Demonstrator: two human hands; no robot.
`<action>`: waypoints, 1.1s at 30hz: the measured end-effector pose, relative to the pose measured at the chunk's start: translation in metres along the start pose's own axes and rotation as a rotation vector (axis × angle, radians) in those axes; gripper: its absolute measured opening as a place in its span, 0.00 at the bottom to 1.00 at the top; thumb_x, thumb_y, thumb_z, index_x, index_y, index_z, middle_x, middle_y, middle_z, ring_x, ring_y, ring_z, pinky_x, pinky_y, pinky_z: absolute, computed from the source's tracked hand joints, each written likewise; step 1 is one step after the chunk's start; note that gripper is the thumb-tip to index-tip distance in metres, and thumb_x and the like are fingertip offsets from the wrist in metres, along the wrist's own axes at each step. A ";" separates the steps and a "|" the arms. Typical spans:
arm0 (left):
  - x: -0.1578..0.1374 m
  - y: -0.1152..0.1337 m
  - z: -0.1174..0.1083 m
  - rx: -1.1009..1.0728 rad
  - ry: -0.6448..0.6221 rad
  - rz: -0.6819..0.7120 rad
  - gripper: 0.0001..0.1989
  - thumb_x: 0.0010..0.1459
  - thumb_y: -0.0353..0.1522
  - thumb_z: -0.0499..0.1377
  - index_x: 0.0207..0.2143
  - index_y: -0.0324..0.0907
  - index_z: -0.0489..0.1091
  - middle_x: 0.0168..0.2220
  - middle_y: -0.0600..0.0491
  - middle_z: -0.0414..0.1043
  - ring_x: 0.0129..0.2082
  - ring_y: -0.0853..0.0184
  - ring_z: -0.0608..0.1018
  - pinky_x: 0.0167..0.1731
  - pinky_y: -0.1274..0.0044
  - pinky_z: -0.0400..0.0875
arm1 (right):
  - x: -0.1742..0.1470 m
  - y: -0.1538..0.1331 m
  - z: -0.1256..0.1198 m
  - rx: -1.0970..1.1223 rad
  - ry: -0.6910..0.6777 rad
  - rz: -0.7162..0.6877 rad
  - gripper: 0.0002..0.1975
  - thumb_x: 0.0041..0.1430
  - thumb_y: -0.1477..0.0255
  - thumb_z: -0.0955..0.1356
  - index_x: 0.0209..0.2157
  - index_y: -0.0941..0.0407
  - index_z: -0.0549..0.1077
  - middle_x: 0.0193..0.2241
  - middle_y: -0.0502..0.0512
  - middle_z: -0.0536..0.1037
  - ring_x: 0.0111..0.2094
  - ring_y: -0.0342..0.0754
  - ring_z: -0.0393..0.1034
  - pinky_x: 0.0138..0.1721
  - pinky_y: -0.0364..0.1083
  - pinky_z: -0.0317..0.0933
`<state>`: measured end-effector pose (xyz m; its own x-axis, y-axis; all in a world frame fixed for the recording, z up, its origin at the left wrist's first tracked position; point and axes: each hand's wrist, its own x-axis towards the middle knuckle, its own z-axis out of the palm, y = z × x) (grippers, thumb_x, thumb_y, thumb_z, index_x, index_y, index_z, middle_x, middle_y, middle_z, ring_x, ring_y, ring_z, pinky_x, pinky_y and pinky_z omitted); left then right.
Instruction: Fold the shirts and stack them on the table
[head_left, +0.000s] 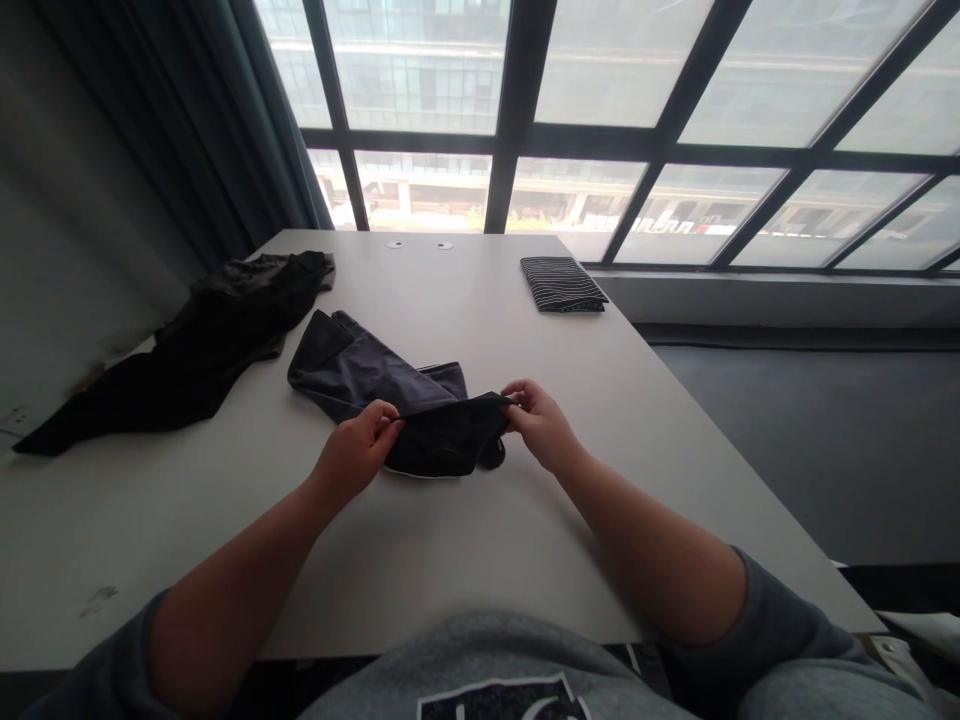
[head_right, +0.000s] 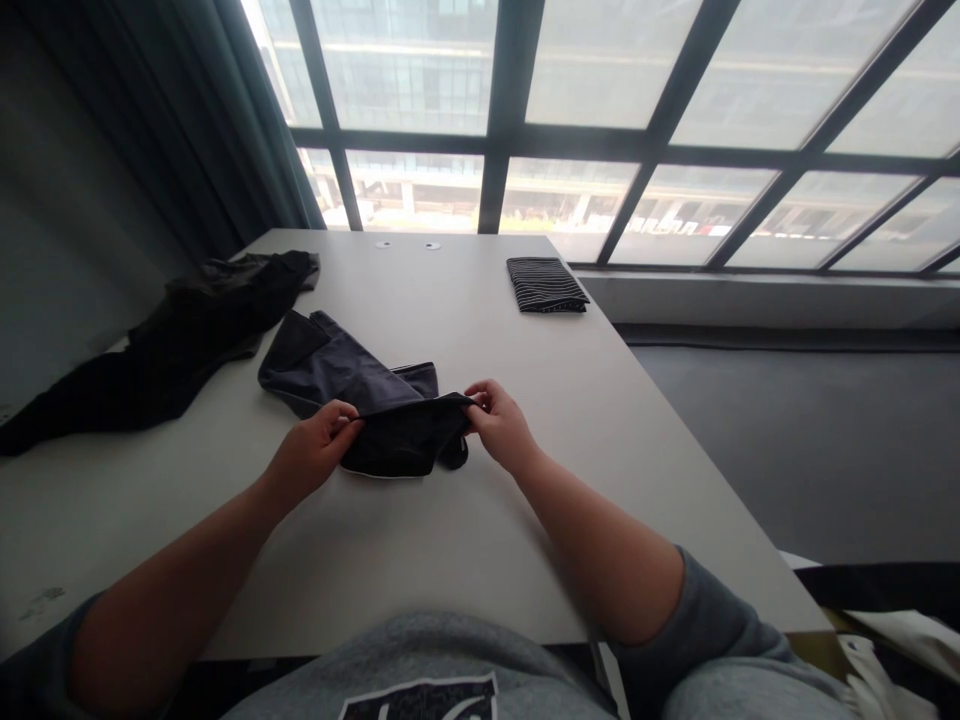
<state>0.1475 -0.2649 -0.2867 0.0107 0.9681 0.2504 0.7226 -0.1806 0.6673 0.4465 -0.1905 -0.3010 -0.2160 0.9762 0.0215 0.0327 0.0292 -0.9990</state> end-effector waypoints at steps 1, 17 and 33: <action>0.000 0.000 0.001 0.005 0.004 0.022 0.10 0.68 0.43 0.57 0.41 0.47 0.69 0.26 0.60 0.76 0.22 0.68 0.74 0.26 0.77 0.64 | 0.001 0.002 0.000 0.031 -0.010 0.031 0.18 0.52 0.62 0.75 0.41 0.52 0.70 0.29 0.45 0.76 0.30 0.46 0.76 0.32 0.48 0.76; 0.012 -0.007 -0.009 0.060 -0.485 0.555 0.06 0.59 0.36 0.68 0.40 0.49 0.81 0.47 0.49 0.83 0.49 0.58 0.82 0.56 0.68 0.72 | -0.006 -0.021 -0.016 -0.677 -0.284 -0.811 0.12 0.69 0.74 0.67 0.39 0.46 0.82 0.54 0.57 0.79 0.59 0.58 0.69 0.61 0.64 0.67; 0.004 -0.010 -0.001 -0.078 0.108 0.099 0.16 0.64 0.44 0.61 0.29 0.45 0.64 0.31 0.55 0.78 0.26 0.70 0.74 0.29 0.79 0.68 | 0.010 -0.001 -0.023 -0.710 -0.337 -0.725 0.07 0.70 0.68 0.68 0.41 0.50 0.80 0.41 0.59 0.83 0.45 0.56 0.73 0.51 0.57 0.68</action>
<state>0.1396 -0.2599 -0.2915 0.0016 0.9213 0.3890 0.6655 -0.2913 0.6872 0.4672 -0.1762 -0.2986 -0.6672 0.5690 0.4808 0.3256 0.8032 -0.4988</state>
